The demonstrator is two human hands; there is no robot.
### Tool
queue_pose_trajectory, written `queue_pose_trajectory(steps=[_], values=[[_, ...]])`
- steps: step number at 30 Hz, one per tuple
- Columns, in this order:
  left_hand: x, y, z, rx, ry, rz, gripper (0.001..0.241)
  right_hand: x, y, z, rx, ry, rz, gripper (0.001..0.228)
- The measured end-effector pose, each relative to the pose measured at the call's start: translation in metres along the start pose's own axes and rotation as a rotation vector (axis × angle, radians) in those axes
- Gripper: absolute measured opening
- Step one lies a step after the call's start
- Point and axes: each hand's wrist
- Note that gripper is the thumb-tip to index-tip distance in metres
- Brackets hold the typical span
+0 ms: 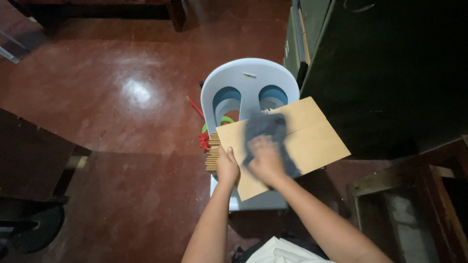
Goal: Wiping dust off brown file folders with a cloth and organizing them onto a shelf.
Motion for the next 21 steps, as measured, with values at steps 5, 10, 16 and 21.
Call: queue_pose_trajectory(steps=[5, 10, 16, 21], values=[[-0.003, -0.003, -0.003, -0.007, 0.041, -0.057, 0.039, -0.025, 0.032, 0.009, -0.096, -0.193, 0.312, 0.064], [0.012, 0.015, 0.009, -0.004, 0.003, -0.019, 0.044, -0.062, 0.092, 0.002, 0.206, -0.013, -0.107, 0.063], [-0.002, -0.006, -0.012, -0.109, 0.029, -0.058, 0.032, -0.058, 0.023, -0.008, -0.307, -0.294, 0.093, 0.055], [0.005, 0.007, -0.001, -0.068, 0.016, -0.060, 0.032, -0.075, 0.037, -0.007, 0.122, -0.143, -0.060, 0.063]])
Point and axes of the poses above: each hand's wrist, its own x-axis away from the middle knuckle, its own z-axis out of the back of the hand, y = z × x, and after that the axes turned 6 degrees about -x, right-handed
